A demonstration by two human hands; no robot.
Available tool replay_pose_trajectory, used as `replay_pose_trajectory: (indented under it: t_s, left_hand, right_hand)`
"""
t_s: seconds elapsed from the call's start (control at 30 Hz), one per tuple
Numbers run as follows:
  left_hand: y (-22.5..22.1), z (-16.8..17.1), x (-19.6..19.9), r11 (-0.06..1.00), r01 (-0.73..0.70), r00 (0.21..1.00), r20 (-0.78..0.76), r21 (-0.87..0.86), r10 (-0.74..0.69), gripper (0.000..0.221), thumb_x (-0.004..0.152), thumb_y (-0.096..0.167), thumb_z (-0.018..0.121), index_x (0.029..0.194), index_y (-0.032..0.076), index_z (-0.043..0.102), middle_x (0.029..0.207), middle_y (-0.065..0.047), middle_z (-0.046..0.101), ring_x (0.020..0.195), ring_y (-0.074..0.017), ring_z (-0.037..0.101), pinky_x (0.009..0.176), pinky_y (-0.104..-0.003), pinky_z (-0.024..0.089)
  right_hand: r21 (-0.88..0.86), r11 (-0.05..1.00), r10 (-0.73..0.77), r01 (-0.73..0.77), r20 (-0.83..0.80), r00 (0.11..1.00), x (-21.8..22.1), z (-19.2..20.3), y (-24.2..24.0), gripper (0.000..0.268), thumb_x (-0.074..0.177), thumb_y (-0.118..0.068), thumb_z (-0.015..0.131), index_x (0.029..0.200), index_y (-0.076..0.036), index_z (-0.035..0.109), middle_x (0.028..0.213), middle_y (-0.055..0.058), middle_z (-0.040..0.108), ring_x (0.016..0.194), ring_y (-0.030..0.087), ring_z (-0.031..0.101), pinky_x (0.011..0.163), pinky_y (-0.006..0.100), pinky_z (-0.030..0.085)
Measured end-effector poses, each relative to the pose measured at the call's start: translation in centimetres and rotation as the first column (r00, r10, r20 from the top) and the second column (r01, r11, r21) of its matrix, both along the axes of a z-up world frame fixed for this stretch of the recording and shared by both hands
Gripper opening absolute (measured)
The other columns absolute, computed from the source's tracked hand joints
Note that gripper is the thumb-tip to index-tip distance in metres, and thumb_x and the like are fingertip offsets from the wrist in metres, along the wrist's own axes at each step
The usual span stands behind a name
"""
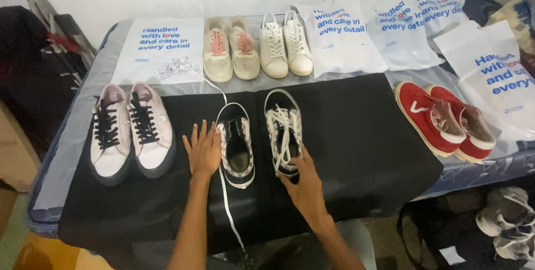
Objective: The person is threading shoelaces through the eyelets of a black and white sneaker on a workbench.
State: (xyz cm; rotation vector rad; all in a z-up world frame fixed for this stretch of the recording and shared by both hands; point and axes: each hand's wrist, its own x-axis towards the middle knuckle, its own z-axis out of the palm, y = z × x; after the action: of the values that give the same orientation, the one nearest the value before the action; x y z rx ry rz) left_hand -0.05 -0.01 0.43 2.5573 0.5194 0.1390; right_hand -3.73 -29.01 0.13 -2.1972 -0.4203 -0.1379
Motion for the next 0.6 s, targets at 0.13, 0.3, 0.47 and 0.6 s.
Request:
replay_pose_trajectory:
  t_s: [0.13, 0.3, 0.47, 0.6]
  left_hand:
    - [0.0, 1.7, 0.3, 0.964, -0.059, 0.991, 0.1, -0.259, 0.087, 0.065, 0.103, 0.049, 0.023, 0.159, 0.019, 0.036, 0.17, -0.007, 0.021, 0.16, -0.0279, 0.004, 0.123, -0.059, -0.009]
    - [-6.1, 8.0, -1.3, 0.77, 0.035, 0.901, 0.353, -0.637, 0.251, 0.057, 0.102, 0.039, 0.037, 0.153, 0.016, 0.046, 0.162, -0.009, 0.043, 0.151, -0.0232, 0.038, 0.123, -0.04, 0.025]
    - [-8.5, 8.9, -0.9, -0.087, 0.33, 0.922, 0.302, -0.94, 0.242, 0.07, 0.104, 0.052, 0.026, 0.136, 0.002, 0.064, 0.135, -0.017, 0.069, 0.135, -0.0281, 0.06, 0.117, -0.041, 0.04]
    - [-9.6, 14.6, -6.3, -0.154, 0.214, 0.939, 0.16, -0.965, 0.304, 0.069, 0.105, 0.053, 0.031, 0.129, -0.001, 0.068, 0.122, -0.016, 0.073, 0.117, -0.0278, 0.068, 0.108, -0.037, 0.051]
  right_hand:
    - [0.056, 0.998, -0.037, 0.021, 0.304, 0.952, -1.7, -0.1, -1.3, 0.031, 0.085, -0.011, 0.082, 0.108, -0.011, 0.063, 0.161, 0.021, 0.037, 0.14, 0.037, 0.052, 0.089, 0.045, 0.059]
    - [0.202, 0.973, 0.027, -0.112, 0.38, 0.925, -5.0, 3.7, -3.3, 0.033, 0.083, -0.004, 0.082, 0.11, -0.01, 0.063, 0.16, 0.025, 0.035, 0.149, 0.045, 0.038, 0.119, 0.059, 0.043]
    - [0.374, 0.81, 0.358, -0.453, 0.297, 0.885, -5.4, 6.4, -7.8, 0.044, 0.08, 0.004, 0.079, 0.102, -0.02, 0.048, 0.163, 0.028, 0.028, 0.155, 0.04, 0.035, 0.062, 0.044, 0.036]
    - [0.381, 0.783, 0.481, -0.492, 0.131, 0.867, -4.7, 8.9, -10.2, 0.046, 0.061, 0.007, 0.09, 0.09, -0.012, 0.061, 0.162, 0.019, 0.037, 0.153, 0.037, 0.037, 0.11, 0.046, 0.046]
